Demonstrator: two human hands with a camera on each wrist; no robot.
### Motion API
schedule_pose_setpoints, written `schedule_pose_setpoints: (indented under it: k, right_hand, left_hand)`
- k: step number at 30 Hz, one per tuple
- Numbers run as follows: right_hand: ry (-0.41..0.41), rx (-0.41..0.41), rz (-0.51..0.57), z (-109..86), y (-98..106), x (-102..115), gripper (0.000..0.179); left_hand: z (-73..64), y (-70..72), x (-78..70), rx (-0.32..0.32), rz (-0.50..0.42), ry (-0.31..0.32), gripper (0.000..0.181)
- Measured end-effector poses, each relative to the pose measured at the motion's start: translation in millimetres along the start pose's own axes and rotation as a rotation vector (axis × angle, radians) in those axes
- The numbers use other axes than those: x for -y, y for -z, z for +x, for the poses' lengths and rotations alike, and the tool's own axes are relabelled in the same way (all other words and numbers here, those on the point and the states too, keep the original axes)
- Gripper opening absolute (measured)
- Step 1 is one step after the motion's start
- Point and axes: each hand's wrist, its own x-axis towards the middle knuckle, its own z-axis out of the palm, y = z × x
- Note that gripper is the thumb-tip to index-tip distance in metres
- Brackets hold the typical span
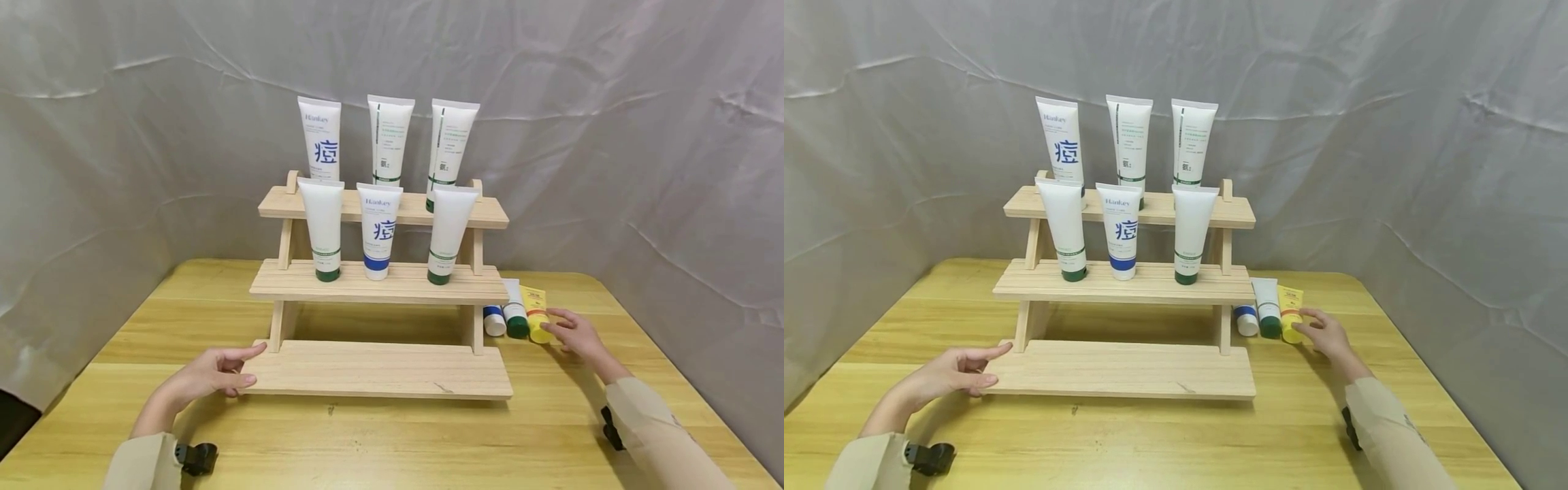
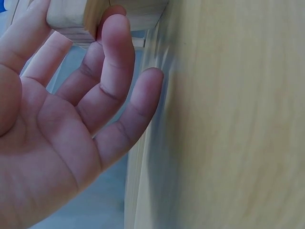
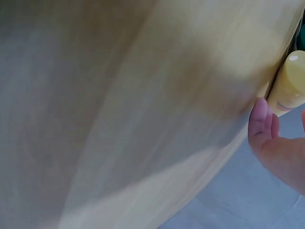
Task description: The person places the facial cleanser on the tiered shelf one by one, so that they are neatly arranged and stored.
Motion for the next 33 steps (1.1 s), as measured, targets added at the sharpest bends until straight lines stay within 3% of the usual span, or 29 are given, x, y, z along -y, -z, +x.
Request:
schedule_pose_setpoints:
  k: [6, 12, 18, 25, 33]
  right_hand:
    - [-0.056, 0.064, -0.020, 9.3, 0, 3, 0.074]
    - [-0.028, 0.159, -0.065, 16.5, -2, 2, 0.077]
    - [-0.032, 0.186, -0.057, 17.3, -4, 0, 0.078]
    - [-0.023, 0.166, -0.076, 16.4, -7, -1, 0.072]
    - [-0.003, 0.077, -0.053, 14.3, -10, -2, 0.059]
  left_hand:
    - [-0.6, 0.5, 0.9, -0.005, 0.003, -0.005, 0.060]
    - [0.5, 0.8, 1.8, -0.006, 0.012, -0.021, 0.059]
    - [-0.1, 0.4, 1.2, 0.002, 0.001, -0.017, 0.059]
    - [0.5, 0.8, 1.3, -0.002, 0.006, -0.014, 0.058]
    - [0.0, 0.9, 2.5, -0.004, -0.009, -0.005, 0.056]
